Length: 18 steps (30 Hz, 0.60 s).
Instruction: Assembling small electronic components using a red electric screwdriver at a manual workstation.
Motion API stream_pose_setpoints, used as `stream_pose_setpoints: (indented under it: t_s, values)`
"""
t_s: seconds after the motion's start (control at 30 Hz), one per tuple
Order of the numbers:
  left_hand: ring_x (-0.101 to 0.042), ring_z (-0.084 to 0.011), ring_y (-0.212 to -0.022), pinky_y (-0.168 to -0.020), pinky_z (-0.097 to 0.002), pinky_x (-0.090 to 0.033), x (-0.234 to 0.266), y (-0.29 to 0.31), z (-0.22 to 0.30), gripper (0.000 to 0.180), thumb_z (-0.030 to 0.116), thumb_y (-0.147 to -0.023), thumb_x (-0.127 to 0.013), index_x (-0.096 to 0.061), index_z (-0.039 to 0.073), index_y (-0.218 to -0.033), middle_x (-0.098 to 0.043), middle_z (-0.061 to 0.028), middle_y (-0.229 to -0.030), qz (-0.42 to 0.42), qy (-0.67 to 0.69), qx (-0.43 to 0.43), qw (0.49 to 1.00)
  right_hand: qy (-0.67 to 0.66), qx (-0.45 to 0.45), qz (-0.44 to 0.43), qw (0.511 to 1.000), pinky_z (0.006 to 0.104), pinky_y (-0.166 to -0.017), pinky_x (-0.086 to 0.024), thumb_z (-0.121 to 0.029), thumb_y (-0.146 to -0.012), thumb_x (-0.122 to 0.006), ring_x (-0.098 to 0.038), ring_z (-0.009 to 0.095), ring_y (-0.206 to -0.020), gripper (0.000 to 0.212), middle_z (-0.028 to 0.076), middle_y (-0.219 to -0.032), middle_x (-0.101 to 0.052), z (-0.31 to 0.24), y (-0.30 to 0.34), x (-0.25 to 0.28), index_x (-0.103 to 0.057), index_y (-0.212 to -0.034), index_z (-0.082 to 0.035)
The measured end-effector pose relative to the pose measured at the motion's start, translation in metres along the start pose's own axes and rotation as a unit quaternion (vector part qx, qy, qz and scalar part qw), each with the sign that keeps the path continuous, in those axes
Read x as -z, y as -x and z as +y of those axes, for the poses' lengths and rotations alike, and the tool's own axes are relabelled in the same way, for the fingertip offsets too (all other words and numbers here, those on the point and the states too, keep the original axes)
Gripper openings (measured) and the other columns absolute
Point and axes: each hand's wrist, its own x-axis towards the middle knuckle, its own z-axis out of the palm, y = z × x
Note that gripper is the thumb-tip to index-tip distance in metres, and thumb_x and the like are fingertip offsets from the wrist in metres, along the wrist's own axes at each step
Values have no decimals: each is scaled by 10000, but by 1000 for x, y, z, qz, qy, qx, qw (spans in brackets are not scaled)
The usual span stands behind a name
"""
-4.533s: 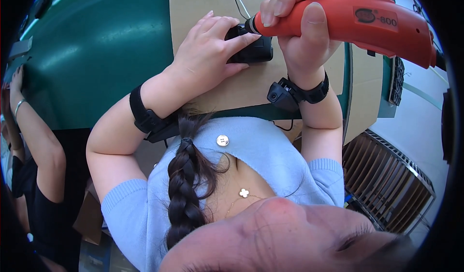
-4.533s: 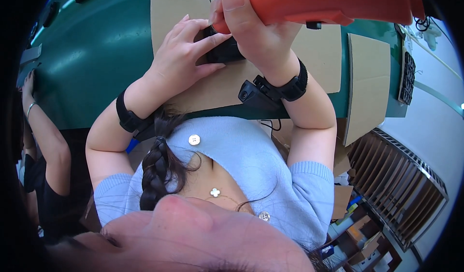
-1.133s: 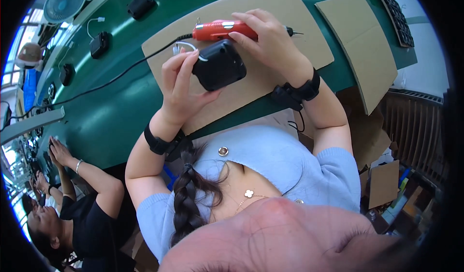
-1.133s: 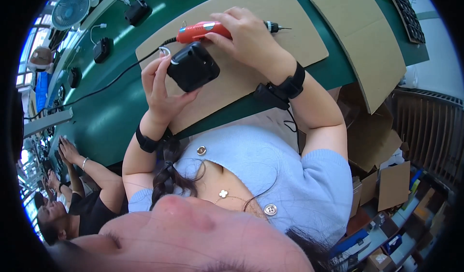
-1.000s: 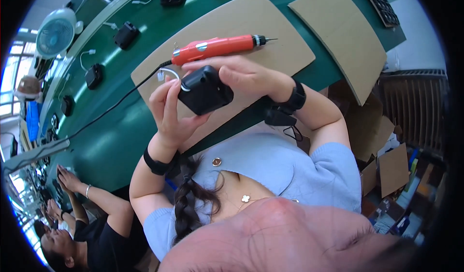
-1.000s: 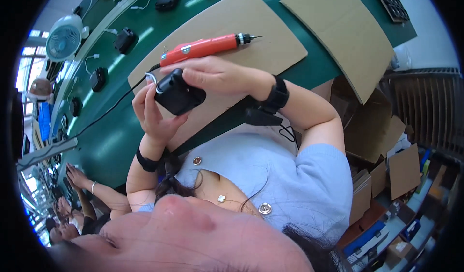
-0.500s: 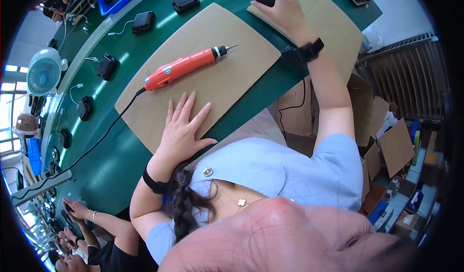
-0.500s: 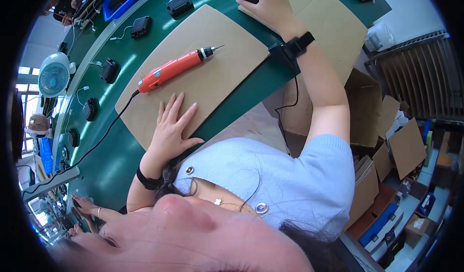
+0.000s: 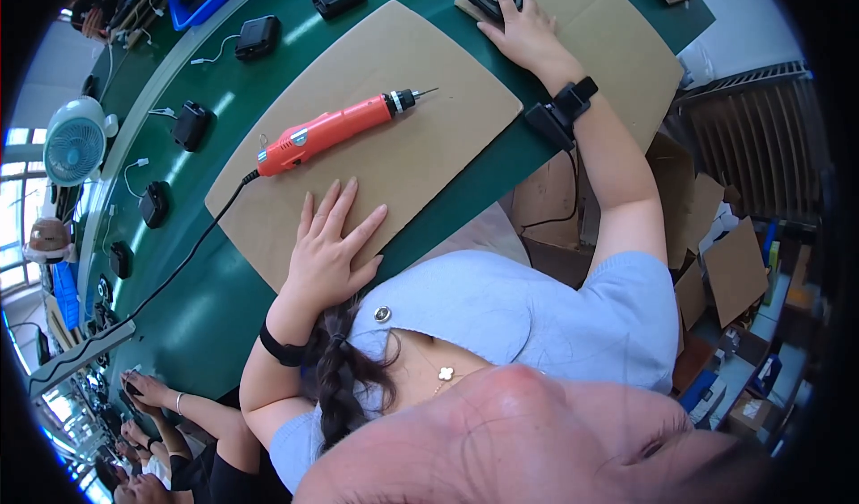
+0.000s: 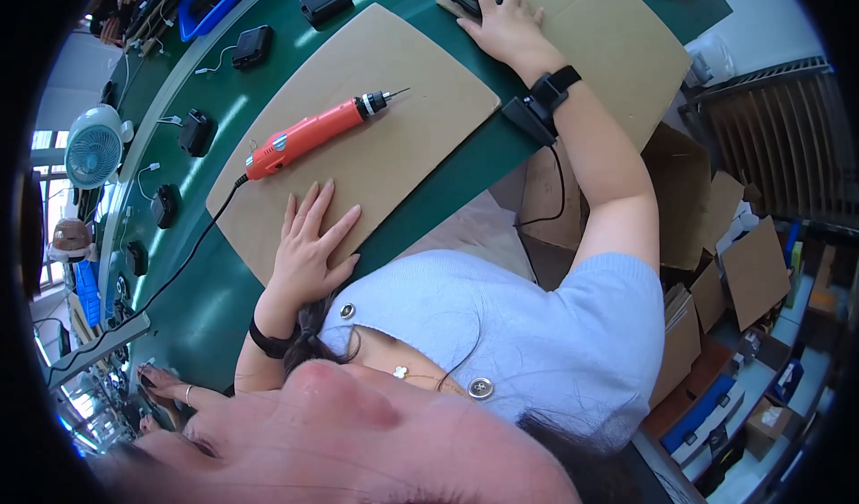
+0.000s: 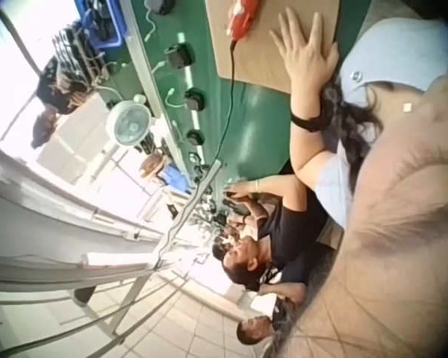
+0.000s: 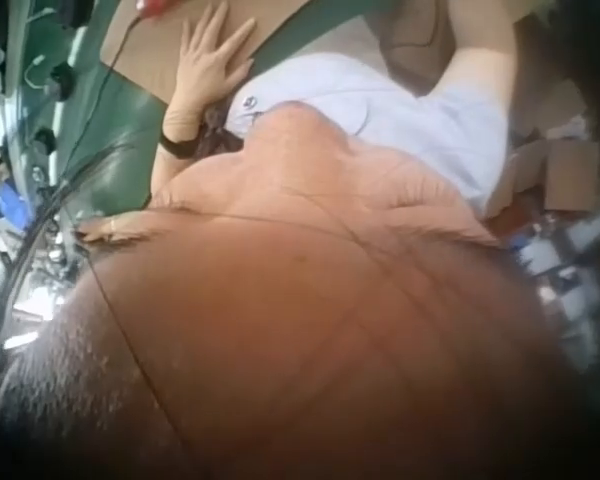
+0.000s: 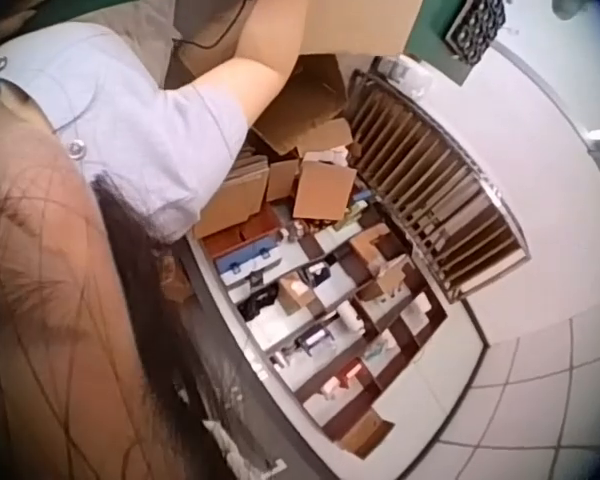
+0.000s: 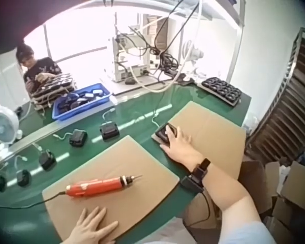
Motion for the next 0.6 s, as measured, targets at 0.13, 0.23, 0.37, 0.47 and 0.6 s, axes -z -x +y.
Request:
stream_pose_setpoints:
  t_s: [0.13,0.23,0.37,0.47,0.6]
  values:
    - [-329,-377,-1466,-1223,-576,-188,0,-1,0,699,325,-764,-741,-552,293,-1436,-354,-169,-1584,-14,-3,-13,1000,-225,60,70,970,622,-1079,-345,-496,-921,-630,-453,484,-1301,755,300,-1462,-388,10,-7,-1,-371,-1530,-133]
    - [-330,-378,-1466,-1224,-574,-192,4,-6,-2,704,315,-754,-744,-555,301,-1432,-355,-158,-1587,-30,-2,-24,999,-224,55,57,971,649,-1103,-298,-525,-940,-586,-398,516,-1344,764,320,-1517,-322,8,-11,2,-331,-1553,-146]
    - [-349,-383,-1454,-1218,-574,-217,11,-9,2,694,288,-752,-749,-564,291,-1421,-369,-155,-1578,-50,7,-27,998,-48,-150,-139,978,636,-1111,-304,-543,-932,-594,-377,523,-1358,793,339,-1535,-292,-14,-40,32,-311,-1564,-156]
    - [-391,-383,-1428,-1204,-578,-260,27,-10,-1,677,259,-760,-755,-574,256,-1413,-405,-167,-1551,-56,2,-28,998,-49,-185,-140,971,637,-1114,-299,-556,-927,-598,-370,525,-1365,805,345,-1525,-306,-17,-49,37,-311,-1567,-161]
    - [-508,-363,-1336,-1131,-528,-399,73,-28,-19,548,197,-820,-741,-619,169,-1354,-516,-167,-1459,-108,138,-57,983,-298,5,47,953,624,-1112,-303,-521,-919,-639,-406,510,-1324,804,345,-1498,-338,26,-19,10,-351,-1531,-87]
